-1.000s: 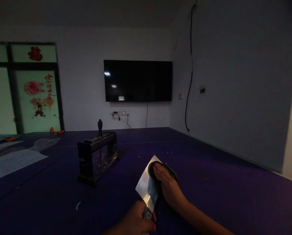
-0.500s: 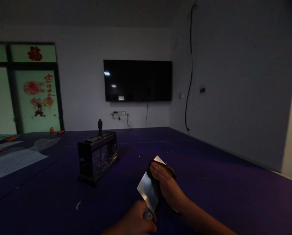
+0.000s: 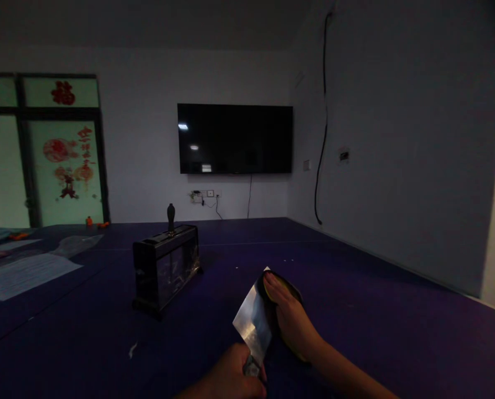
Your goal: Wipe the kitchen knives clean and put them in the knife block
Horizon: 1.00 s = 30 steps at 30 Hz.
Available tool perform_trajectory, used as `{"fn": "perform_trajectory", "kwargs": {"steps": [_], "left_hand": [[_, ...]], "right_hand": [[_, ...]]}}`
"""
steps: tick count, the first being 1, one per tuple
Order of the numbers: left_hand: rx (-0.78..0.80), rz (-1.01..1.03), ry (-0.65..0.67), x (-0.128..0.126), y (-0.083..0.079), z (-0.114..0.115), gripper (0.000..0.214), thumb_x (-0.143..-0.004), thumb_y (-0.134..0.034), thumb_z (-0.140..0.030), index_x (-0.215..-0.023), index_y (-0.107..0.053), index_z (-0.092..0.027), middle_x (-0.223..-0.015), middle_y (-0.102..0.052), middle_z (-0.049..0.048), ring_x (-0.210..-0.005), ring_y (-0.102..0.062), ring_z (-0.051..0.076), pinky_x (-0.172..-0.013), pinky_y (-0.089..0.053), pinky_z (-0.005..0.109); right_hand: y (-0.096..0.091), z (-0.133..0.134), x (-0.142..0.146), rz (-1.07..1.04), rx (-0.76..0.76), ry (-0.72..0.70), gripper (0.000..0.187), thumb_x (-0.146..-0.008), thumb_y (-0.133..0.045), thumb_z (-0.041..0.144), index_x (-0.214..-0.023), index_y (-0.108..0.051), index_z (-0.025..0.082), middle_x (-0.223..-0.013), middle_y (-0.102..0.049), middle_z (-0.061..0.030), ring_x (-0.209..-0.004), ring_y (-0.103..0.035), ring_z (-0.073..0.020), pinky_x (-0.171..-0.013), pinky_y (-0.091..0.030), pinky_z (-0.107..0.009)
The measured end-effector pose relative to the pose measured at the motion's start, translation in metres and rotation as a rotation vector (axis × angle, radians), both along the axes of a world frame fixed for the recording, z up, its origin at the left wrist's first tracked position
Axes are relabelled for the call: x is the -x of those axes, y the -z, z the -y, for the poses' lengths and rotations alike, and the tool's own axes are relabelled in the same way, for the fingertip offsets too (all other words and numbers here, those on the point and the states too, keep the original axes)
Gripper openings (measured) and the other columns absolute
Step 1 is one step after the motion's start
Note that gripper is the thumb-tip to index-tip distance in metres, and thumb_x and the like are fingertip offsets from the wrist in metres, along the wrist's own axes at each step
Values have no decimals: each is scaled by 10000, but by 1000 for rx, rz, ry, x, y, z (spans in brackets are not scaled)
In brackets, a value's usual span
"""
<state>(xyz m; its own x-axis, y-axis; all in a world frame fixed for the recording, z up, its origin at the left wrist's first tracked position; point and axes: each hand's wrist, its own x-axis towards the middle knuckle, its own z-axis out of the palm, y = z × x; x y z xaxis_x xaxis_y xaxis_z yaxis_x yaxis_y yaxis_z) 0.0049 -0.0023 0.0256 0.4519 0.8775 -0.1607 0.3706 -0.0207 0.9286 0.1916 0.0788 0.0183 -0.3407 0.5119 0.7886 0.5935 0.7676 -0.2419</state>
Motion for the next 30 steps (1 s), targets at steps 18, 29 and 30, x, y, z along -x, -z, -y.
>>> {"fn": "perform_trajectory", "kwargs": {"steps": [18, 29, 30], "left_hand": [[56, 78, -7, 0, 2, 0, 240, -475, -579, -119, -709, -536, -149, -544, -443, -66, -478, -361, 65, -481, -273, 202], [14, 35, 31, 0, -2, 0, 197, -487, -598, -150, -680, -556, -150, -528, -439, -72, -491, -374, 64, -471, -259, 194], [15, 53, 24, 0, 0, 0, 197, -485, -598, -156, -677, -554, -148, -516, -433, -72, -480, -369, 63, -464, -256, 195]], "right_hand": [[-15, 26, 17, 285, 6, -62, 556, -792, -270, 11, -1316, -335, 184, -1358, -335, -55, -1246, -288, -176, -1019, -292, -405], [1, -13, -10, 4, -52, 126, 613, -701, -264, 0, -1275, -409, 159, -1310, -406, -85, -1217, -342, -178, -1018, -275, -443], [2, -13, -9, 15, -48, 134, 609, -701, -263, -2, -1271, -413, 149, -1304, -412, -95, -1217, -342, -183, -1012, -283, -446]]}}
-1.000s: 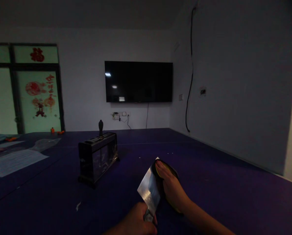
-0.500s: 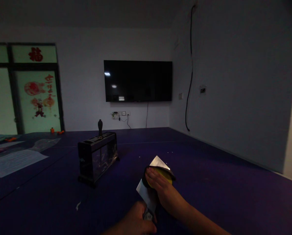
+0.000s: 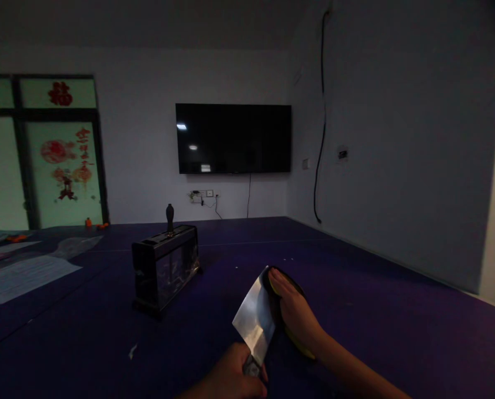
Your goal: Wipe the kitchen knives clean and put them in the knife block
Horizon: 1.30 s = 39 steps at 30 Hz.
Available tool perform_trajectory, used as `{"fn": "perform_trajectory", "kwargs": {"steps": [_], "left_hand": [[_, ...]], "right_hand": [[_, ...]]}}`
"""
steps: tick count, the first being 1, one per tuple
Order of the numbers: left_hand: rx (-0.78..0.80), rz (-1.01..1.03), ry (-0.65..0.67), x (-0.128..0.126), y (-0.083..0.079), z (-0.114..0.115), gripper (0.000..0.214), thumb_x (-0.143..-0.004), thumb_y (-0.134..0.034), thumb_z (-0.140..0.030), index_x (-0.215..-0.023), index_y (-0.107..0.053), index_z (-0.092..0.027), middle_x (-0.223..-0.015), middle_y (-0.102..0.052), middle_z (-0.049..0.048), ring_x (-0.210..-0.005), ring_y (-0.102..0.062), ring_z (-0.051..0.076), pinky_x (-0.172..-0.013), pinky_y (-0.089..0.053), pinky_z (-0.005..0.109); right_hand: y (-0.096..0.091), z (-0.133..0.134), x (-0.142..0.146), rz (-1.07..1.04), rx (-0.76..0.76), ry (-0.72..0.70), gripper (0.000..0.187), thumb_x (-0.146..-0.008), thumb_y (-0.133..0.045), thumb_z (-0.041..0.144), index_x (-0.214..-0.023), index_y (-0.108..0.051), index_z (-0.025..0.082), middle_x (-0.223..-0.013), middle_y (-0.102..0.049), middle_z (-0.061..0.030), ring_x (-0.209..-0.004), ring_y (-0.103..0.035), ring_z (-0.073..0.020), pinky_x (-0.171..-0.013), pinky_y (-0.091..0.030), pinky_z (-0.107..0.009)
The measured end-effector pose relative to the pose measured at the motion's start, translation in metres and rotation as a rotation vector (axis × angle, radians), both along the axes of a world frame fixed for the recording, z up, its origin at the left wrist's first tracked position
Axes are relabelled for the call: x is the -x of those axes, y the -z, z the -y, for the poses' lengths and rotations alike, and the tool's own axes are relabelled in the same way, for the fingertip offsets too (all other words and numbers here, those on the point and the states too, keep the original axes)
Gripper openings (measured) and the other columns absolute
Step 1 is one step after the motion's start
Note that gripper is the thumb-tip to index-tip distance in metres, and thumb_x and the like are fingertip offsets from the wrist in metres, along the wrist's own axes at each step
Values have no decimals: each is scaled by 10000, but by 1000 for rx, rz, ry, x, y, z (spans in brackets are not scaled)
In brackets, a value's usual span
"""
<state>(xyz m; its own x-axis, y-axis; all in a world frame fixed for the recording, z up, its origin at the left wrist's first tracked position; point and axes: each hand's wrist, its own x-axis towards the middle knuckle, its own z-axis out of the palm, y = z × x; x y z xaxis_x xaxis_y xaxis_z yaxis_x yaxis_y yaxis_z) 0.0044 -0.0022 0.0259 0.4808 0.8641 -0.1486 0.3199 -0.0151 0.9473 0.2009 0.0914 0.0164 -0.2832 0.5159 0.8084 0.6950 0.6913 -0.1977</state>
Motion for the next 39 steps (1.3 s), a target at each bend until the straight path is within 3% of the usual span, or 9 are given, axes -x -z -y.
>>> {"fn": "perform_trajectory", "kwargs": {"steps": [4, 9, 15, 19, 25, 33, 39], "left_hand": [[19, 129, -57, 1, 12, -3, 239, -480, -620, -218, -692, -535, -146, -496, -432, -73, -448, -370, 62, -449, -260, 199], [18, 281, -127, 1, 26, -7, 431, -496, -665, -441, -770, -487, -159, -463, -417, -86, -385, -368, 57, -414, -262, 200], [47, 325, -216, 0, 23, -5, 558, -560, -530, -620, -861, -458, -156, -367, -392, -90, -299, -316, 68, -341, -217, 196], [70, 353, -272, -1, 19, -3, 534, -596, -483, -607, -894, -439, -166, -363, -415, -84, -274, -313, 73, -331, -207, 192], [66, 476, -310, -2, 22, -6, 392, -603, -521, -546, -772, -433, -204, -372, -389, -84, -280, -315, 76, -321, -210, 194], [14, 453, -314, 1, 24, -7, 406, -611, -557, -562, -748, -469, -190, -433, -443, -65, -325, -352, 68, -356, -245, 188], [-214, 278, -452, 9, 16, 4, 404, -644, -540, -579, -669, -479, -181, -497, -453, -38, -439, -399, 87, -442, -303, 198]], "right_hand": [[3, 7, 5, 101, 19, 0, 617, -680, -270, -25, -1273, -398, 86, -1317, -386, -132, -1233, -310, -202, -1002, -302, -441], [3, 18, 12, 232, 56, -4, 627, -673, -260, -54, -1271, -398, 75, -1327, -370, -139, -1239, -296, -206, -993, -321, -429], [1, 29, 16, 335, 52, -117, 621, -723, -266, -44, -1310, -344, 143, -1337, -365, -97, -1241, -296, -181, -999, -323, -399], [-6, 38, 20, 426, -15, -252, 547, -793, -274, -7, -1314, -338, 145, -1330, -379, -87, -1247, -283, -182, -1009, -314, -378], [-17, 52, 24, 515, -59, -372, 519, -843, -302, 53, -1350, -254, 151, -1337, -362, -86, -1247, -277, -192, -1005, -316, -369], [-14, 52, 23, 492, -107, -376, 504, -851, -311, 68, -1345, -267, 155, -1326, -374, -92, -1239, -291, -197, -989, -333, -371], [-6, 47, 20, 505, -114, -355, 469, -868, -314, 94, -1334, -289, 141, -1308, -403, -107, -1216, -341, -197, -978, -353, -367]]}}
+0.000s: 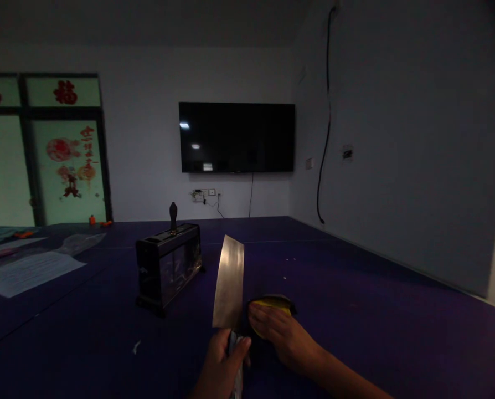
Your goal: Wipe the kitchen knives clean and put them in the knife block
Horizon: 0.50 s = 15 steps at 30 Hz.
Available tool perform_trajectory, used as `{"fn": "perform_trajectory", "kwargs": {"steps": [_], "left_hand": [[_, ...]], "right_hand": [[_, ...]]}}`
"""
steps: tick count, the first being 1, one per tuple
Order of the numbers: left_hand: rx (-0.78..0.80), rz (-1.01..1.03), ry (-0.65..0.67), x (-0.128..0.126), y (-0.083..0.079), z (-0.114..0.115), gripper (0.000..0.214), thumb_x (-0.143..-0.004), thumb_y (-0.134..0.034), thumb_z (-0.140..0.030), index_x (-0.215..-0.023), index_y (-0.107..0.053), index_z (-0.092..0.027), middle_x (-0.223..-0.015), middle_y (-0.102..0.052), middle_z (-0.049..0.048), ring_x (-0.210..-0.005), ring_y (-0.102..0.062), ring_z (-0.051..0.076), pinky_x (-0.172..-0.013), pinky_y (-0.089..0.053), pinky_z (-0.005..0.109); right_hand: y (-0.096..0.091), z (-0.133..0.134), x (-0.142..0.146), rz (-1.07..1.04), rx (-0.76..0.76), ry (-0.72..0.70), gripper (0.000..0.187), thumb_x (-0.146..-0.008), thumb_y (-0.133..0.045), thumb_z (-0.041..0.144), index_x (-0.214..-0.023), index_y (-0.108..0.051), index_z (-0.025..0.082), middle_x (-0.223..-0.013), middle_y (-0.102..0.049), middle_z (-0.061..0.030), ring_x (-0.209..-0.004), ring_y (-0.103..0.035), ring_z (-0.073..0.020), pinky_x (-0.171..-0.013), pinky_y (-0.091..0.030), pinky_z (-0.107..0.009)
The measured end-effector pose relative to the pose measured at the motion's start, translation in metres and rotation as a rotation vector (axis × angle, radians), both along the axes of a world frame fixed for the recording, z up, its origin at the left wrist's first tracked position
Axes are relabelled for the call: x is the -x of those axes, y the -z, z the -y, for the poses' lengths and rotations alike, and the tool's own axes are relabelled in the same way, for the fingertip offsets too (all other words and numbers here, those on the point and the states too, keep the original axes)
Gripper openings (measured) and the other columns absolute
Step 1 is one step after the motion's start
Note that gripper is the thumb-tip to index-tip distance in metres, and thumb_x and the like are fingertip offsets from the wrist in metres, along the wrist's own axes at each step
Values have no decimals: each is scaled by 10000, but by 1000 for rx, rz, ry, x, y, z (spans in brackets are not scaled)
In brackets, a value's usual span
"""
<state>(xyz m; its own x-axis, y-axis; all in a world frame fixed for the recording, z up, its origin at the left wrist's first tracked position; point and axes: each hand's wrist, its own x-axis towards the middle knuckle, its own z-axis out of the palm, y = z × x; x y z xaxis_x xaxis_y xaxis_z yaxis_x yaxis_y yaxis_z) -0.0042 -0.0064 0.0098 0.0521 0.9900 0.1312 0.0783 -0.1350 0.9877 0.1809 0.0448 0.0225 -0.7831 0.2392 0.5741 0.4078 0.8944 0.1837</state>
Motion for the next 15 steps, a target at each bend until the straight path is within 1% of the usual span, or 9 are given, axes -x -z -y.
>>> {"fn": "perform_trajectory", "kwargs": {"steps": [3, 5, 7, 9, 11, 12, 14, 15], "left_hand": [[-110, -143, -111, 1, -5, 1, 435, -659, -514, -602, -567, -456, -181, -515, -426, -21, -515, -406, 103, -508, -319, 210], [-141, -241, -170, 2, -7, 1, 453, -679, -482, -613, -537, -437, -184, -531, -421, -12, -546, -402, 112, -541, -326, 218], [-134, -319, -202, 3, -7, 2, 444, -696, -462, -610, -561, -451, -187, -565, -449, 2, -589, -421, 129, -584, -349, 228], [-103, -365, -205, 5, -5, 4, 421, -721, -440, -592, -624, -497, -186, -644, -510, 30, -667, -460, 154, -660, -379, 246], [-94, -363, -167, 9, -4, 9, 397, -745, -428, -559, -719, -553, -182, -764, -562, 66, -773, -495, 179, -751, -390, 267], [-116, -345, -147, 11, -3, 11, 383, -739, -451, -544, -762, -576, -183, -826, -577, 81, -832, -503, 189, -796, -385, 274], [-188, -273, -120, 13, -3, 16, 362, -677, -549, -525, -818, -611, -198, -897, -590, 93, -903, -508, 205, -847, -380, 282], [-216, -221, -116, 13, -3, 17, 366, -641, -589, -521, -825, -624, -207, -887, -596, 90, -890, -517, 209, -838, -393, 284]], "right_hand": [[5, -4, -2, -42, -11, 32, 454, -863, -307, 91, -1311, -337, 162, -1268, -457, -100, -1170, -412, -192, -943, -396, -361], [7, -5, -3, -88, -27, 58, 449, -861, -302, 80, -1296, -361, 173, -1241, -488, -94, -1143, -444, -188, -922, -418, -357], [7, -5, -3, -126, -44, 78, 455, -860, -300, 68, -1296, -361, 180, -1228, -502, -90, -1134, -454, -187, -915, -426, -358], [7, -4, -2, -153, -65, 86, 465, -861, -305, 63, -1308, -342, 183, -1233, -497, -91, -1141, -446, -189, -919, -425, -358], [6, -4, 0, -176, -100, 88, 482, -862, -305, 53, -1326, -308, 181, -1249, -479, -97, -1155, -431, -190, -924, -422, -357], [6, -4, 0, -187, -121, 90, 491, -861, -302, 47, -1334, -291, 179, -1256, -471, -100, -1159, -425, -191, -924, -423, -357], [6, -5, 0, -200, -165, 98, 502, -861, -289, 32, -1342, -269, 171, -1263, -461, -108, -1164, -420, -191, -917, -430, -358], [6, -5, 0, -202, -187, 103, 502, -860, -280, 26, -1343, -265, 164, -1264, -458, -114, -1165, -419, -192, -912, -436, -359]]}}
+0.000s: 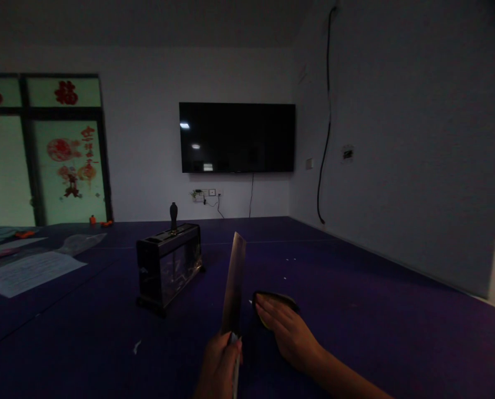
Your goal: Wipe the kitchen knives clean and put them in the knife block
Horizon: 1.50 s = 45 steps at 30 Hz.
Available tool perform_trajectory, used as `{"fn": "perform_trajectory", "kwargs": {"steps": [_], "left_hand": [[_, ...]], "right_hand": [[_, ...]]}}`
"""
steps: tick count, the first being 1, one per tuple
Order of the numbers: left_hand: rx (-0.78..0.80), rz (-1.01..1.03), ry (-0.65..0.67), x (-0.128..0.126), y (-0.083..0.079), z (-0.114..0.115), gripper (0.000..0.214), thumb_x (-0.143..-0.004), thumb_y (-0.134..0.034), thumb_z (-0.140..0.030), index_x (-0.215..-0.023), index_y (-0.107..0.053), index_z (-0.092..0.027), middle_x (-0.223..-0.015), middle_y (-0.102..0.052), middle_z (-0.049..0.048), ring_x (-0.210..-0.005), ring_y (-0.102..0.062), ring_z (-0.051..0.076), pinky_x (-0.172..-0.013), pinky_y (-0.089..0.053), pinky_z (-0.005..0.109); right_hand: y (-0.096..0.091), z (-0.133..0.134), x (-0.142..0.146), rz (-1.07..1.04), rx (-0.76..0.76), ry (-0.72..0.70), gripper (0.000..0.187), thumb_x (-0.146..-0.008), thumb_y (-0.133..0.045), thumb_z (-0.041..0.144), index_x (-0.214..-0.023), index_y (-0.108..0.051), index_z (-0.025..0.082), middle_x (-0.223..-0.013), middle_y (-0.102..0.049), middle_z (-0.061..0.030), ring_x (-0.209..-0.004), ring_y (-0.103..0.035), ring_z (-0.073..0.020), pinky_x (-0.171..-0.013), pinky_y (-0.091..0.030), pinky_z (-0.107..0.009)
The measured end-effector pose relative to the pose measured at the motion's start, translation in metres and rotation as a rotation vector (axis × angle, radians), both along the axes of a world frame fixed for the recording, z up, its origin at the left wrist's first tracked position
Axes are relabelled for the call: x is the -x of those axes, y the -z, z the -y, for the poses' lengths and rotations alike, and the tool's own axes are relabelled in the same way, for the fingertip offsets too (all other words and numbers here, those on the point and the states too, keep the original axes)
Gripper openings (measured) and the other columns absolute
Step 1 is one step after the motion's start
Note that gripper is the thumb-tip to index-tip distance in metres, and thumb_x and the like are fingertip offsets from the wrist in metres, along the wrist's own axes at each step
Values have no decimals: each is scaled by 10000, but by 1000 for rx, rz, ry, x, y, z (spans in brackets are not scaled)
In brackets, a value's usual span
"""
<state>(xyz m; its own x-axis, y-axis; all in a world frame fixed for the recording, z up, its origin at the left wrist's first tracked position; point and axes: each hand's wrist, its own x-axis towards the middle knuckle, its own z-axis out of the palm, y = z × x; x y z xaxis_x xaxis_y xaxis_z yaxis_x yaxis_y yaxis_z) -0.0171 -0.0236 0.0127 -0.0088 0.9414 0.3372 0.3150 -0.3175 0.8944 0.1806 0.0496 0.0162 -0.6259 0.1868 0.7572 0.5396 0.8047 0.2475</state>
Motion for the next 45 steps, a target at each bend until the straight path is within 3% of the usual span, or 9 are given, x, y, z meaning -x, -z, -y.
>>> {"fn": "perform_trajectory", "kwargs": {"steps": [4, 7, 10, 13, 17, 21, 29, 35, 45], "left_hand": [[7, 267, 23, -9, -4, 0, 466, -651, -561, -544, -985, -620, -225, -677, -569, 33, -644, -530, 160, -635, -448, 262], [17, 381, 35, -17, -8, -2, 653, -686, -544, -522, -1250, -418, -219, -570, -499, -29, -495, -466, 104, -499, -405, 217], [-16, 399, -38, -19, -11, -4, 756, -679, -578, -485, -1316, -293, -194, -542, -490, -50, -455, -442, 85, -458, -382, 194], [-47, 386, -125, -19, -12, -5, 764, -633, -630, -463, -1283, -342, -184, -631, -554, -14, -494, -489, 98, -452, -398, 195], [-28, 366, -126, -18, -12, -6, 706, -612, -649, -442, -1218, -407, -172, -739, -589, 27, -546, -536, 124, -457, -420, 208], [46, 336, -82, -17, -10, -13, 654, -599, -665, -390, -1159, -428, -149, -686, -566, 2, -499, -518, 120, -430, -419, 218], [155, 344, 0, -11, -7, -27, 324, -586, -663, -348, -786, -499, -152, -563, -508, -34, -426, -476, 85, -376, -361, 182], [226, 357, 92, -16, -8, -21, 380, -627, -629, -437, -837, -451, -175, -526, -511, -48, -350, -415, 56, -335, -301, 161], [321, 463, 222, -16, -7, -19, 582, -561, -682, -453, -988, -419, -156, -639, -616, 12, -343, -385, 41, -325, -289, 164]], "right_hand": [[1, 1, 0, -8, -53, 12, 508, -856, -266, 10, -1345, -258, 146, -1267, -452, -127, -1169, -412, -198, -901, -448, -363], [1, -1, 0, -78, -35, 25, 526, -849, -268, 3, -1351, -250, 160, -1264, -457, -121, -1171, -411, -195, -900, -453, -358], [1, -4, 1, -207, -30, 39, 524, -853, -279, 16, -1346, -266, 192, -1243, -479, -115, -1146, -442, -190, -872, -476, -357], [-2, -5, 2, -280, -31, 39, 512, -855, -302, 30, -1335, -293, 206, -1224, -497, -116, -1132, -457, -192, -858, -486, -366], [-7, -3, 3, -284, -50, 23, 493, -847, -310, 29, -1310, -346, 197, -1178, -536, -116, -1109, -481, -189, -849, -494, -349], [-6, -2, 3, -259, -50, 23, 482, -835, -322, 25, -1283, -387, 192, -1142, -563, -114, -1098, -491, -196, -856, -486, -362], [1, -10, -1, -199, 82, 55, 516, -807, -248, 0, -1270, -394, 177, -1193, -521, -127, -1149, -437, -187, -891, -453, -381], [-2, -6, 0, -126, 130, 45, 550, -799, -257, -10, -1312, -332, 174, -1218, -503, -115, -1154, -431, -174, -930, -421, -368], [-1, -5, 1, -81, 106, 48, 478, -809, -275, 11, -1247, -429, 126, -1187, -527, -135, -1157, -428, -185, -943, -409, -357]]}}
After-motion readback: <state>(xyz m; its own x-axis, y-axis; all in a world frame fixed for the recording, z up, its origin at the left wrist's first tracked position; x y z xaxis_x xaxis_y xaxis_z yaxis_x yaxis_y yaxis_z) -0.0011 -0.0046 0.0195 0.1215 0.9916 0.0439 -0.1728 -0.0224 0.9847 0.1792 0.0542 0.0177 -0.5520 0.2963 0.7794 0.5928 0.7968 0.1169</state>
